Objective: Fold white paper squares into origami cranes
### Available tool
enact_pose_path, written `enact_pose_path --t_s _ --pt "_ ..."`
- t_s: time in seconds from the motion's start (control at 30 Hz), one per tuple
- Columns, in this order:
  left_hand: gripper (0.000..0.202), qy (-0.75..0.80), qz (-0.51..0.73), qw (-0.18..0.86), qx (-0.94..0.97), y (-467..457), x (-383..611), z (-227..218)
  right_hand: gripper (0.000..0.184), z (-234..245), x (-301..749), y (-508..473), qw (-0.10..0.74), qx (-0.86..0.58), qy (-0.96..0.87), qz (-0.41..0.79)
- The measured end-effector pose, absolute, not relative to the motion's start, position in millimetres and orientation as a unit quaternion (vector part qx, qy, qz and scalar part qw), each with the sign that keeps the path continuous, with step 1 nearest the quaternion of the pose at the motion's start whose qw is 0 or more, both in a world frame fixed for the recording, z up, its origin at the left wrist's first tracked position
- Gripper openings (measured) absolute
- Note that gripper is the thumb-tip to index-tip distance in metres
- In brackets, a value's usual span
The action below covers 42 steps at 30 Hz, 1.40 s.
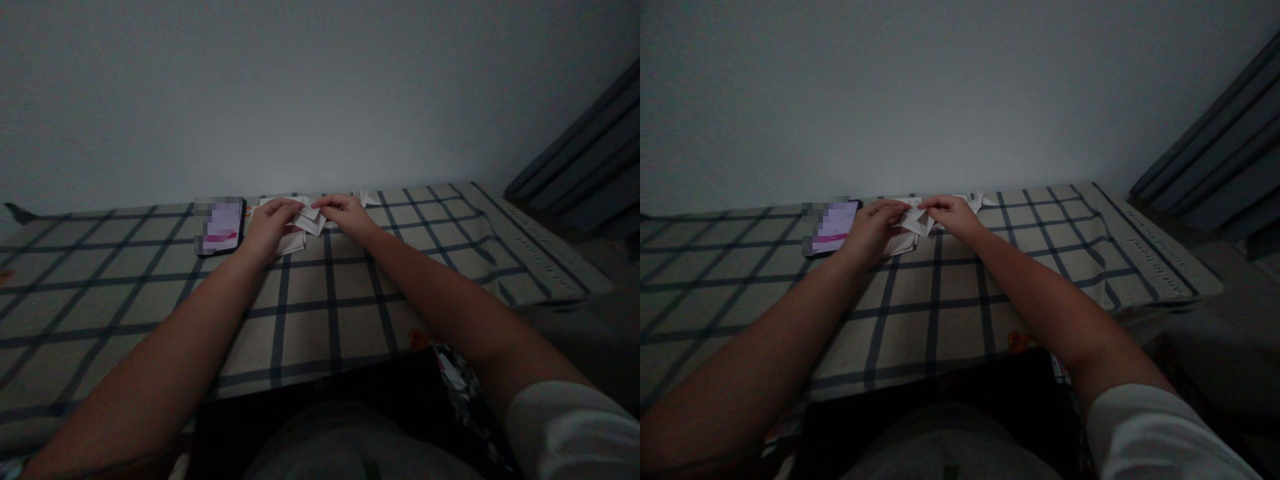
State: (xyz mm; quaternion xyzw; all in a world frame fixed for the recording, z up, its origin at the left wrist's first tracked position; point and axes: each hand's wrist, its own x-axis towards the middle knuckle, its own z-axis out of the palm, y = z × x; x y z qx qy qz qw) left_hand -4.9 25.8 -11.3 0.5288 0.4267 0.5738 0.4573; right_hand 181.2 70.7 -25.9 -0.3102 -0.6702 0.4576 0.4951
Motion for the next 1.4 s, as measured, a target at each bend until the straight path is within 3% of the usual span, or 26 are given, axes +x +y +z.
enact_pose_path --t_s 0.13,0.27,0.43,0.63,0.93,1.07,1.4 --pt "0.042 0.404 0.569 0.455 0.553 26.4 -4.6 -12.9 0.018 -24.3 181.4 68.8 0.483 -0.305 -0.665 0.481" --pt "0.045 0.386 0.58 0.432 0.572 25.6 -5.4 -11.7 0.027 -23.4 179.5 66.6 0.476 -0.281 -0.647 0.525" --pt "0.057 0.398 0.569 0.443 0.567 28.0 -5.7 -14.6 0.028 -22.8 180.4 66.4 0.44 -0.291 -0.694 0.49" --pt "0.037 0.446 0.512 0.458 0.573 21.0 -2.8 -14.7 0.027 -20.1 181.7 63.5 0.446 -0.319 -0.701 0.456" --pt "0.046 0.454 0.515 0.471 0.553 21.4 -1.7 -14.3 0.025 -14.1 180.1 59.3 0.472 -0.319 -0.683 0.457" --pt "0.051 0.459 0.54 0.415 0.57 22.4 -3.5 -13.8 0.027 -14.0 178.6 57.4 0.44 -0.316 -0.666 0.514" --pt "0.041 0.452 0.539 0.395 0.591 23.3 -4.7 -14.7 0.018 -18.9 177.2 56.2 0.4 -0.325 -0.712 0.477"
